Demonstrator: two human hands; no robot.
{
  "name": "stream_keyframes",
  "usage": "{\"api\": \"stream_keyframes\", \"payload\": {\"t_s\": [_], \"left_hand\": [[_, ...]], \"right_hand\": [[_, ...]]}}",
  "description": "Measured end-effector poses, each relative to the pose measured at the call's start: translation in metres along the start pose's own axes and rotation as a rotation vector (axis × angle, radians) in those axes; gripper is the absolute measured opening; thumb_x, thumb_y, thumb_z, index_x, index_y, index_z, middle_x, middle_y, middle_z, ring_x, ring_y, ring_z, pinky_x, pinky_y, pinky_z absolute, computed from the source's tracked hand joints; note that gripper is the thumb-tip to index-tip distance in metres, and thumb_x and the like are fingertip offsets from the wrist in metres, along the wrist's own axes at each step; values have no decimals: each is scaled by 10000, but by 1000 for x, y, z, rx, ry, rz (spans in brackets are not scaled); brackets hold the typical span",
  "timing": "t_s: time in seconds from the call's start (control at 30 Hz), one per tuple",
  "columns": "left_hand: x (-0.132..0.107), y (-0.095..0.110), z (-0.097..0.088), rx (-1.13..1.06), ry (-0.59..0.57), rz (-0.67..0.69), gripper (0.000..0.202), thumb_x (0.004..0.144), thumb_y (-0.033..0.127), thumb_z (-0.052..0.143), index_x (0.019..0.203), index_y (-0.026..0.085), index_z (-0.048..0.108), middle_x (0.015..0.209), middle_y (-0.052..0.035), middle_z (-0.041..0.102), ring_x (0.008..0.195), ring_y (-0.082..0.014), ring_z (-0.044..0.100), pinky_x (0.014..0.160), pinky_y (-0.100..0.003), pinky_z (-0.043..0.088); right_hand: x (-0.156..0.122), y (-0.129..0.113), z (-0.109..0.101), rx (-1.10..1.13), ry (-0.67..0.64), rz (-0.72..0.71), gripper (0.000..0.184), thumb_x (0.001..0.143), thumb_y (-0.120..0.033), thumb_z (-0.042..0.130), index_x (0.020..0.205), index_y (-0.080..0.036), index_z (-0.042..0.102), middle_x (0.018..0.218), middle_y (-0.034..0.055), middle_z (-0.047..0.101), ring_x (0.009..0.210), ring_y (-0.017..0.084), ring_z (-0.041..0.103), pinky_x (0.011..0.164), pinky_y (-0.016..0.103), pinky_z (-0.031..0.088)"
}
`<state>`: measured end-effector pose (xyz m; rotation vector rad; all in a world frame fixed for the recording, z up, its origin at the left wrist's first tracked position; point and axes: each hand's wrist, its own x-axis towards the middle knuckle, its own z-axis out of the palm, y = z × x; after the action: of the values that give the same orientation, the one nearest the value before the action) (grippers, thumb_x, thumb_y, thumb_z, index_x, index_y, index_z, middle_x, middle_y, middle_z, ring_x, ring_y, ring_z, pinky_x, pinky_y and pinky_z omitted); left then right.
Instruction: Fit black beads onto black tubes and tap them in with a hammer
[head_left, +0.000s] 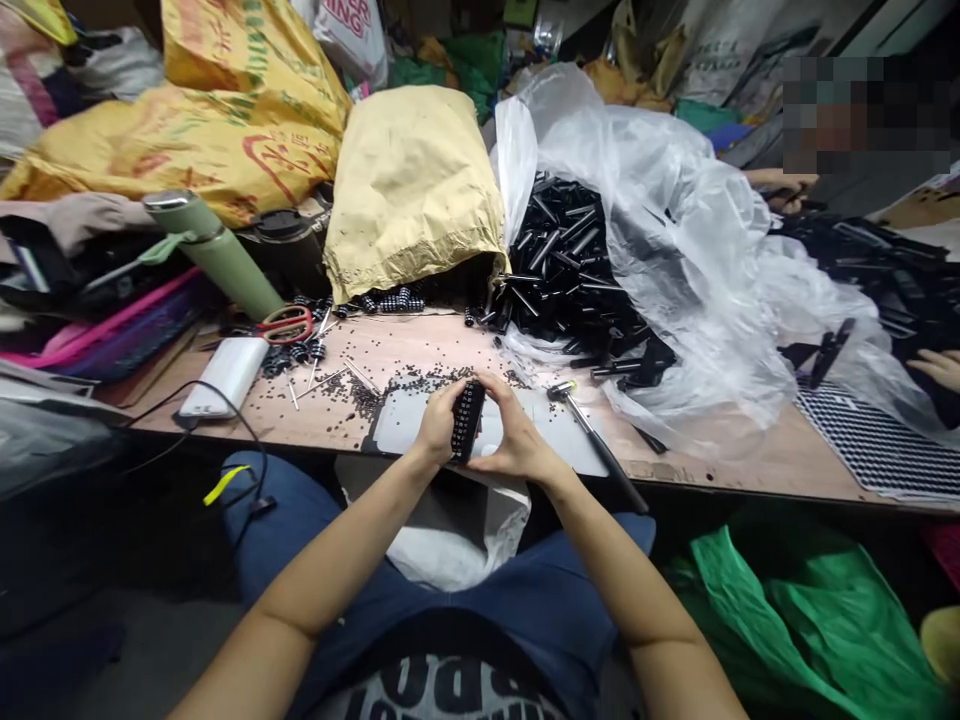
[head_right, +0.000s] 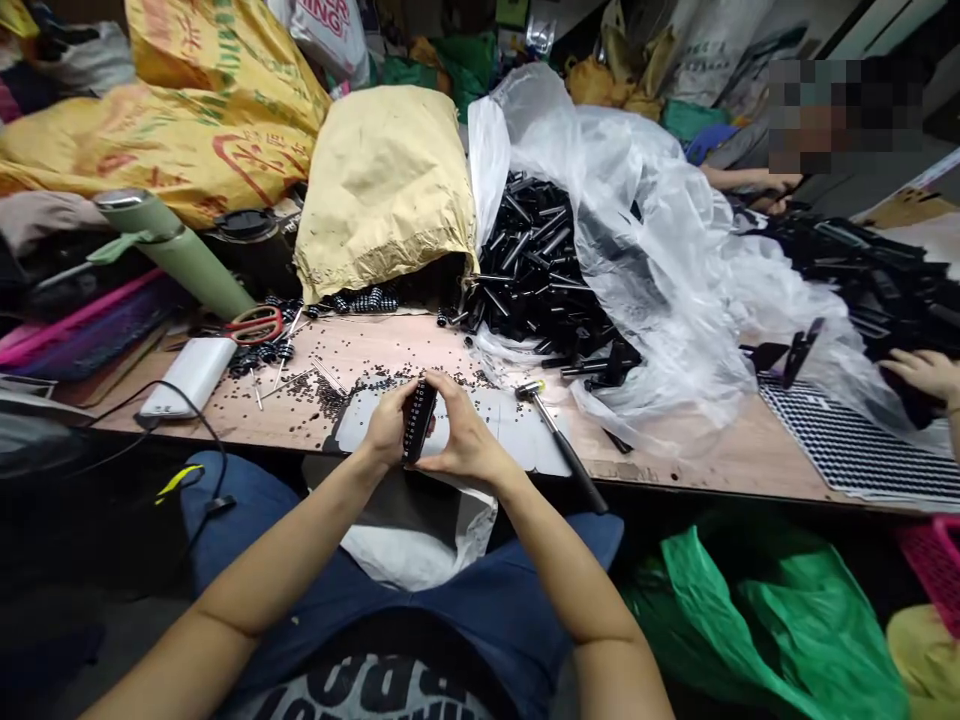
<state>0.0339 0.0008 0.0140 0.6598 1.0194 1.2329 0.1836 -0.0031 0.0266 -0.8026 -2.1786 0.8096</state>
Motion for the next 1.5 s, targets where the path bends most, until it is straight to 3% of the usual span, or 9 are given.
{"api": "stream_keyframes", "payload": {"t_s": [0.47,0.6,0.73,0.83,0.9,1.03,1.23,1.4,1.5], "left_hand": [[1,-3,6,127,-1,-204,405,815,544,592,817,139,572,529,13,527,391,-118,529,399,-228,454],[5,-26,-2,520,-38,148,356,859,408,562,1079,138,638,871,-86,625,715,-182,635,695,-343,551],[9,-52,-12,1107,-128,528,468,833,186,558,1297,127,553,1091,-153,586,1036,-259,563,950,-417,451],[13,-59,-25,1307,-284,602,417,905,159,432,1307,143,544,1107,-160,601,1032,-249,562,928,-390,447],[15,-59,-35,1389,-339,655,395,943,195,387,1300,163,550,1121,-159,613,1021,-249,567,909,-385,437],[13,-56,-47,1567,-310,741,386,964,244,371,1303,182,546,1145,-162,633,995,-275,565,890,-446,377],[7,-56,-45,1758,-262,857,407,949,127,341,1309,200,516,1139,-126,649,981,-250,564,872,-456,352],[1,-59,-38,1889,-206,909,396,949,132,352,1313,167,506,1103,-122,656,979,-243,576,901,-467,378],[-6,-65,-29,1918,-183,886,395,940,146,380,1314,126,506,1137,-133,650,1029,-241,584,963,-463,378]], "right_hand": [[-10,15,25,19,44,181,1091,563,-236,780,1468,-202,170,1470,151,295,1384,286,303,1157,442,293],[-13,28,41,-146,126,249,1060,567,-256,775,1457,-150,210,1431,178,355,1366,302,314,1156,477,279],[-28,42,44,-290,159,324,879,703,-251,680,1444,-86,238,1431,216,359,1357,304,316,1136,486,295],[-61,47,18,-507,216,460,786,764,-325,666,1420,-110,291,1408,210,390,1331,340,333,1080,532,330],[-87,49,-9,-761,339,713,572,831,-346,603,1309,-87,428,1284,247,482,1241,398,400,993,592,348],[-116,45,-47,-912,257,971,257,927,-278,423,1010,-80,563,1008,243,601,1023,372,548,840,484,426],[-108,5,-16,-444,313,773,404,993,-461,235,1014,-182,526,733,57,622,639,199,595,614,281,409],[-107,-9,9,-473,82,828,451,981,-495,170,831,-221,496,597,27,579,536,199,575,541,265,335],[-103,-9,2,-446,170,772,473,960,-552,151,809,-239,472,638,42,613,583,222,613,552,275,367]]}}
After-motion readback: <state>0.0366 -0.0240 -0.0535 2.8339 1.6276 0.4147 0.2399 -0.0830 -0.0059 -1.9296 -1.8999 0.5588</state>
